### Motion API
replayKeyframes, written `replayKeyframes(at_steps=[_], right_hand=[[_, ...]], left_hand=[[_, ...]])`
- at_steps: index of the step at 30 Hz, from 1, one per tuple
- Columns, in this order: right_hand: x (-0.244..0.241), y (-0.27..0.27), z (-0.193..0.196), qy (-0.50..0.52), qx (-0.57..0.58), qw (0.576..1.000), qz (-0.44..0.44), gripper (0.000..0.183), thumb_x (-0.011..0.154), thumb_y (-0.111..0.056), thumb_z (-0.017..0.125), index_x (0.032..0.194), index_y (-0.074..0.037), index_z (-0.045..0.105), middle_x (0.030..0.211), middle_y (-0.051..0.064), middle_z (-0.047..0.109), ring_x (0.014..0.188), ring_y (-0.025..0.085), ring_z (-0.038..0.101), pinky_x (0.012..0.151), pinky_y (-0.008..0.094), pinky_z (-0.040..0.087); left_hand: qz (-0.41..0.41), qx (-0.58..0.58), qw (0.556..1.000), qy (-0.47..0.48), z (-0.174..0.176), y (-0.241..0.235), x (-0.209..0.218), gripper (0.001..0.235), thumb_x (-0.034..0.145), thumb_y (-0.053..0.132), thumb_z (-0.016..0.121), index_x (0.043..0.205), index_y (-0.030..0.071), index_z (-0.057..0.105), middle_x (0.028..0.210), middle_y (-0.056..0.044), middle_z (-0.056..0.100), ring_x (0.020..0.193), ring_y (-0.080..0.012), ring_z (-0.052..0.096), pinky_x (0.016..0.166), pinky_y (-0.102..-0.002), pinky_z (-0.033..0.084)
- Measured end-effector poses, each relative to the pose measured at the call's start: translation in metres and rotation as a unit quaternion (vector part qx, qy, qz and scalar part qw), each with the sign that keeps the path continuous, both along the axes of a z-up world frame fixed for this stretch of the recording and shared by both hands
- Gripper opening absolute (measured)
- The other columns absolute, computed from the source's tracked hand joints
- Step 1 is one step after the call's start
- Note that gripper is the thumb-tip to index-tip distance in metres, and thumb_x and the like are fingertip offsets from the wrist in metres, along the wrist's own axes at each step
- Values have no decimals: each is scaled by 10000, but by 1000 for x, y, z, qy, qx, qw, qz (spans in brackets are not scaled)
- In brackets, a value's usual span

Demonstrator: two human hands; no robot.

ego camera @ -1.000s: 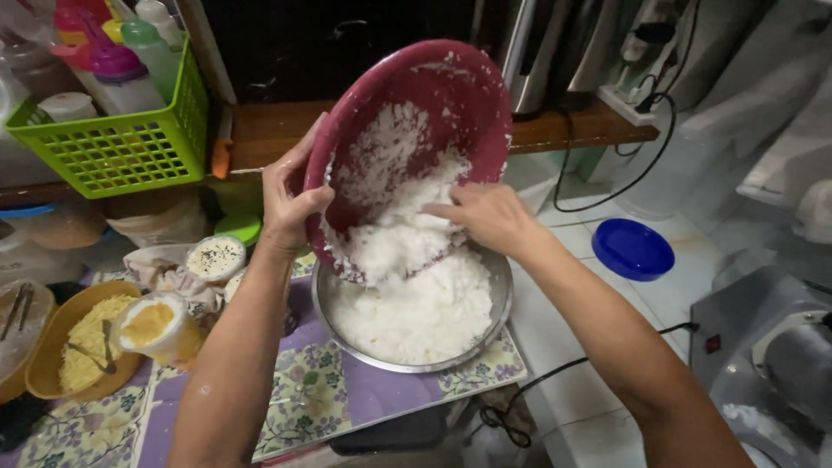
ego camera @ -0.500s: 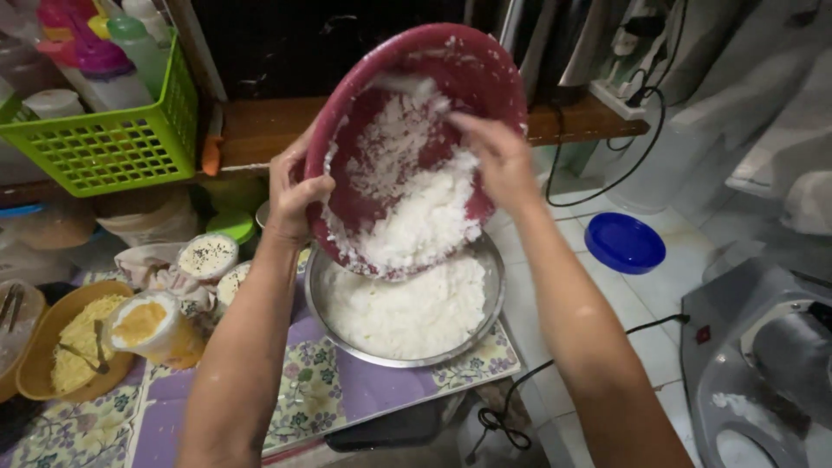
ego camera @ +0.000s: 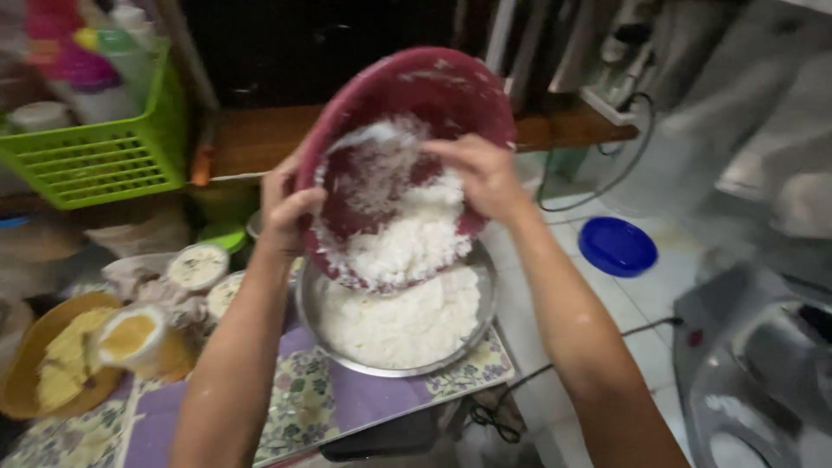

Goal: Scraping rice from an ice shaver and then cleaning kitchen tools in a sink.

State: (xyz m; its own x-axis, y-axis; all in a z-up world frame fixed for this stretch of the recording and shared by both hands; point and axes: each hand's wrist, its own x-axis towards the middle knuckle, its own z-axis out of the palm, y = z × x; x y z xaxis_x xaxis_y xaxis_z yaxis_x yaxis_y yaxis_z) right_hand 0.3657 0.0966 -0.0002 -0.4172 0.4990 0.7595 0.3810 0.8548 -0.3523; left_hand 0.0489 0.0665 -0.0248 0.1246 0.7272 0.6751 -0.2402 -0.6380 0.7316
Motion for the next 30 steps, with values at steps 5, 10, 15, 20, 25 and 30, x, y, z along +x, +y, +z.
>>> replayKeyframes(at_steps=[5, 10, 15, 20, 25, 30], right_hand=[[-9, -15, -13, -79, 4, 997, 16, 432, 932, -9, 700, 1279, -265, 726, 1054, 41, 698, 968, 222, 689, 865, 344, 561], [15, -9, -5, -295, -2, 953, -71, 571, 783, -34, 731, 1257, -353, 722, 1038, 22, 694, 944, 238, 686, 792, 375, 561], [7, -23, 19, -149, 43, 986, -56, 536, 857, 2, 675, 1279, -324, 724, 1032, 19, 701, 882, 213, 688, 777, 328, 567], [-2, -27, 2, -170, 61, 982, -53, 486, 906, -37, 703, 1269, -357, 745, 873, 21, 670, 736, 206, 657, 668, 324, 557], [18, -34, 9, -241, 94, 964, -53, 566, 778, -46, 714, 1249, -359, 735, 873, 21, 664, 756, 223, 662, 640, 359, 539], [2, -57, 28, -170, 120, 977, -52, 583, 831, -14, 689, 1292, -369, 717, 878, 22, 637, 763, 203, 645, 672, 349, 532]], left_hand=[[-61, -39, 996, -60, 14, -13, 8, 874, 732, 303, 684, 1497, -79, 501, 1375, -151, 639, 1214, -236, 634, 1085, -356, 510], [-11, -27, 999, -36, 12, -13, -3, 886, 734, 355, 691, 1492, -70, 520, 1353, -140, 655, 1178, -223, 644, 1038, -350, 520], [6, -10, 1000, -20, 8, -6, -2, 910, 733, 346, 695, 1522, -67, 513, 1393, -140, 640, 1215, -218, 614, 1075, -329, 472], [-27, 18, 999, -31, 15, -7, 6, 883, 749, 327, 693, 1515, -75, 512, 1449, -150, 619, 1303, -230, 600, 1174, -344, 438], [-10, -3, 999, -36, 19, -12, 2, 907, 727, 304, 692, 1525, -72, 484, 1490, -166, 582, 1353, -247, 576, 1205, -369, 411], [-10, 20, 1000, -13, 19, -2, 6, 896, 734, 304, 674, 1528, -69, 494, 1521, -173, 573, 1394, -250, 566, 1235, -367, 391]])
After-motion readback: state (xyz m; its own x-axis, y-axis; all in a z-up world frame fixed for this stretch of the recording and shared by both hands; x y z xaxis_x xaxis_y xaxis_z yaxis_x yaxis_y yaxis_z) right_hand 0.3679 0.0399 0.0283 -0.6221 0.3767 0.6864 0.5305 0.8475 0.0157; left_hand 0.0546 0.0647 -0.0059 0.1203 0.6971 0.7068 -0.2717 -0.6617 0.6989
